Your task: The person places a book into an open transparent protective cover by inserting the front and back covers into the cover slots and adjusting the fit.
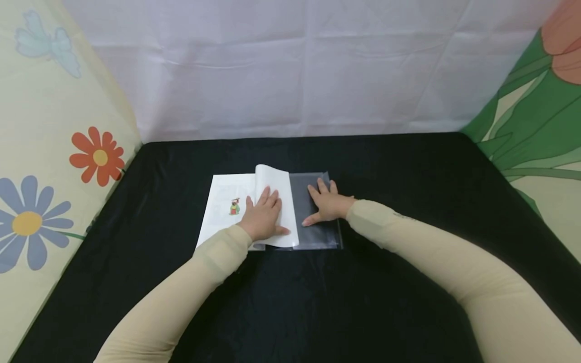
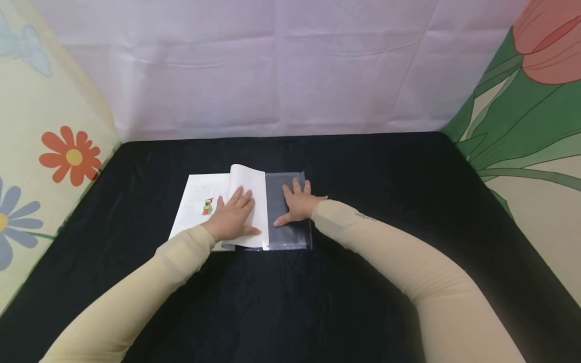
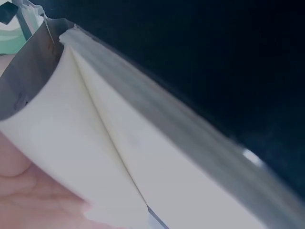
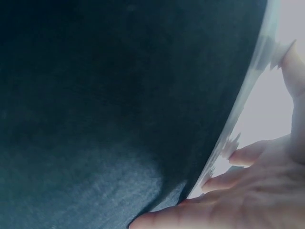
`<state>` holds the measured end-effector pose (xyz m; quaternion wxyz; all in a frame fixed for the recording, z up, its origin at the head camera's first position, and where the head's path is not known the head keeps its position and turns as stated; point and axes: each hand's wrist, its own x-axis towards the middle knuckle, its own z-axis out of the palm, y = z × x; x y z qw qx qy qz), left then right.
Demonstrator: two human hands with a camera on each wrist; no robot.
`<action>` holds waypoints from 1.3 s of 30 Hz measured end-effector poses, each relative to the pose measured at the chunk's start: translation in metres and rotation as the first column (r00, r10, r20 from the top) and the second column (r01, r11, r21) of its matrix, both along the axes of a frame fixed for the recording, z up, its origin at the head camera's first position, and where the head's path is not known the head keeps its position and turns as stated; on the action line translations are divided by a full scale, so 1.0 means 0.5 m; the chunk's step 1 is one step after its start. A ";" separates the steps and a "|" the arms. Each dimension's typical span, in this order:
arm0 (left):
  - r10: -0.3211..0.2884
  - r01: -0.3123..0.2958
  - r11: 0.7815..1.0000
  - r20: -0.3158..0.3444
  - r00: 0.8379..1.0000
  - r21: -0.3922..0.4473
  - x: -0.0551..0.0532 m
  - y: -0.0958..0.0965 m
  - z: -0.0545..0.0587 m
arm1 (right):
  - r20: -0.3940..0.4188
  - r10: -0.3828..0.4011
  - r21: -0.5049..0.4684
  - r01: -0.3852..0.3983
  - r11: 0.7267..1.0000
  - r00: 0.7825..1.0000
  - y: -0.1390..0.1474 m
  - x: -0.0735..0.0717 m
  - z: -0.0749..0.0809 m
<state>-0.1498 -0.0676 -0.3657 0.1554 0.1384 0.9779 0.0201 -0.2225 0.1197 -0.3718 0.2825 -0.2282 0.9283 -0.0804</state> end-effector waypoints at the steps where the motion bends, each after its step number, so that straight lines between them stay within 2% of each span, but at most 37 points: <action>1: -0.001 0.001 1.000 0.004 1.000 -0.008 0.000 0.000 0.001 | 0.001 -0.002 0.000 0.002 1.000 1.000 0.000 0.000 0.000; 8: -0.011 0.012 1.000 0.045 0.999 -0.007 0.004 -0.003 0.014 | 0.009 -0.008 -0.006 0.008 1.000 1.000 0.001 -0.002 -0.003; 14: -0.014 0.015 1.000 0.063 0.998 -0.008 0.003 -0.004 0.012 | 0.015 -0.012 -0.008 0.012 1.000 1.000 0.003 -0.001 -0.001; 27: -0.029 0.029 1.000 0.050 0.998 -0.009 0.007 -0.012 0.009 | 0.016 -0.013 -0.010 0.014 1.000 1.000 0.001 0.000 -0.004; 35: -0.036 0.036 0.999 0.008 0.999 -0.016 0.009 -0.003 0.004 | 0.010 -0.010 0.002 0.010 1.000 1.000 0.000 0.001 -0.001; 39: -0.036 0.037 0.999 0.009 0.999 -0.021 0.005 0.002 0.004 | 0.011 -0.012 -0.001 0.012 1.000 1.000 0.000 0.001 0.001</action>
